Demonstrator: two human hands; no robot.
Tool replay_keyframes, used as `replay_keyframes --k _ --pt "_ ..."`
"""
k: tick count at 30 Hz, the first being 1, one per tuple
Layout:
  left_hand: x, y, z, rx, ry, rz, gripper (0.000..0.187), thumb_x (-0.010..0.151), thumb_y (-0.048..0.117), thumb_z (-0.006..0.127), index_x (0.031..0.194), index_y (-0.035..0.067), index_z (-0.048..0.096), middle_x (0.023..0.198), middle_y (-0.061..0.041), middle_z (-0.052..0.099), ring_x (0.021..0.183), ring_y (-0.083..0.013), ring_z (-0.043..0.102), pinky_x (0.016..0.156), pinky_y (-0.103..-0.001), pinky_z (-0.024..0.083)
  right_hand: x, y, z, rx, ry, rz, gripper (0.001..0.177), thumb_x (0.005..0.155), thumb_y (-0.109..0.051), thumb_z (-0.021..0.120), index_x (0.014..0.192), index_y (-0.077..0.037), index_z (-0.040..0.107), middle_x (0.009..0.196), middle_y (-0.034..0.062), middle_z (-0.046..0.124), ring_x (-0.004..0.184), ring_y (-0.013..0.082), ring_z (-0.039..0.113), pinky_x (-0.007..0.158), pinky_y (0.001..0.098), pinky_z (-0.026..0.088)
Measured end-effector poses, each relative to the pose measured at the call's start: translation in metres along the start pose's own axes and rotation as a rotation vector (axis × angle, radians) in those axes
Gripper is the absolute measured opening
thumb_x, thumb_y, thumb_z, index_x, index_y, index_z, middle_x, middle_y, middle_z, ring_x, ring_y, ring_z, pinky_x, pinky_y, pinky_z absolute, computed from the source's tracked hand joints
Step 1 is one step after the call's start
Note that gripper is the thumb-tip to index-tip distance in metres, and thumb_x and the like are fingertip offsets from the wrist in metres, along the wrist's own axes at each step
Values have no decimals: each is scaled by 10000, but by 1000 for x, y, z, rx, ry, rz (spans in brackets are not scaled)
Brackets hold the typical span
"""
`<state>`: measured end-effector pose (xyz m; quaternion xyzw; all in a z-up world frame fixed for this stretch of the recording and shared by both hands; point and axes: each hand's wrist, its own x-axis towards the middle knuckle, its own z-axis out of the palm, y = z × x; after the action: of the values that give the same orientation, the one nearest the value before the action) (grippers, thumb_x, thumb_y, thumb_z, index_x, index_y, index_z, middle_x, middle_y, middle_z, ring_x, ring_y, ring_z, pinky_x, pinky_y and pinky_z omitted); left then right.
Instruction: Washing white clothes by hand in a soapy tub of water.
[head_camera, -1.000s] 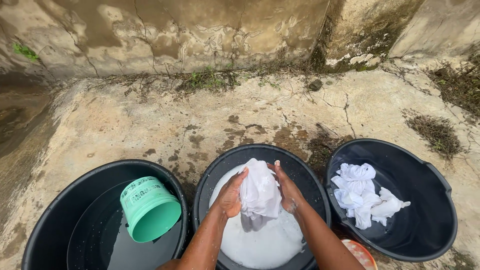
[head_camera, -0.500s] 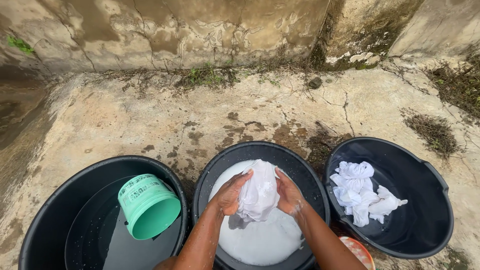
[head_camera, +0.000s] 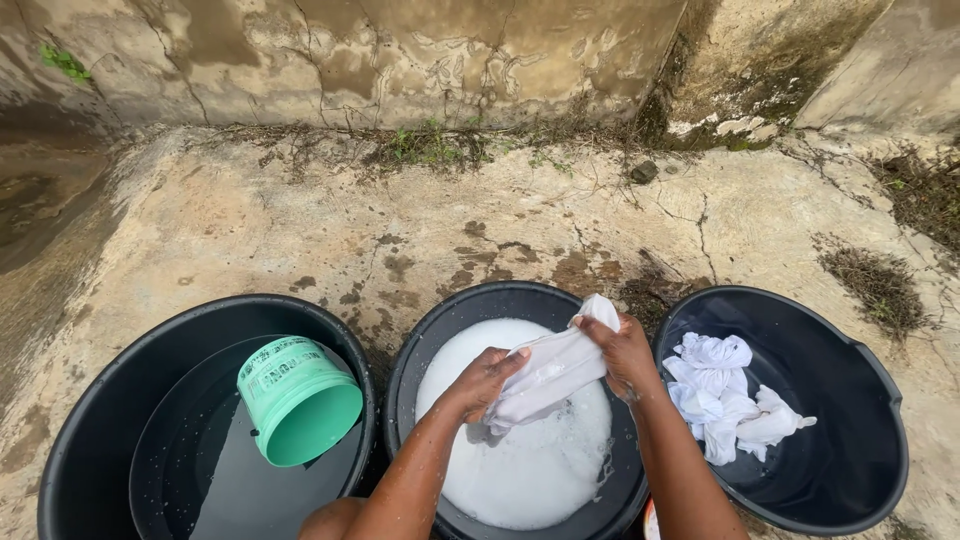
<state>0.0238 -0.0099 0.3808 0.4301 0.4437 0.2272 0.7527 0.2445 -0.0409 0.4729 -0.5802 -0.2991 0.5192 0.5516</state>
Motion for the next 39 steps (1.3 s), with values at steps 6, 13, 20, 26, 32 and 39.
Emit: replay_keyframes --k 6,13,20,26,32,39 --pt "25 -29 13 -219 109 158 573 918 601 707 960 45 574 815 -47 580 715 -143 556 585 -322 517 -9 23 23 -86 46 -198 246 896 -105 688 1130 -46 639 912 20 726 780 123 680 695 298 574" --pt "50 -71 13 -943 -410 241 393 1074 422 598 785 177 494 646 32 476 536 -133 496 459 -315 446 -85 59 94 -549 -50 -148 310 1008 -290 566 944 -37 733 730 111 692 585 209 677 571 383 575" --pt "11 -40 29 -614 49 -188 443 947 569 526 1000 147 649 860 -14 655 777 -176 640 664 -388 548 -43 104 76 -800 157 -820 331 1004 -297 623 866 -2 684 813 177 666 629 345 639 647 416 548" --pt "30 -61 28 -491 90 -104 286 986 387 646 955 103 641 763 -16 567 653 -173 532 521 -373 424 -31 93 68 -813 52 -664 343 1026 -237 550 812 -4 681 780 167 692 564 280 640 591 388 578" --pt "46 -86 11 -282 94 -9 213 968 282 611 1014 81 665 841 -60 636 726 -177 601 585 -316 506 -31 120 73 -1001 27 -942 246 995 -155 533 907 -31 727 633 124 635 479 216 593 584 394 558" --pt "44 -83 16 -538 260 -215 285 1005 382 580 1037 102 618 886 -83 600 739 -198 598 587 -356 496 -66 92 90 -748 38 -862 281 1000 -184 566 792 -34 682 634 127 605 484 233 600 537 379 521"
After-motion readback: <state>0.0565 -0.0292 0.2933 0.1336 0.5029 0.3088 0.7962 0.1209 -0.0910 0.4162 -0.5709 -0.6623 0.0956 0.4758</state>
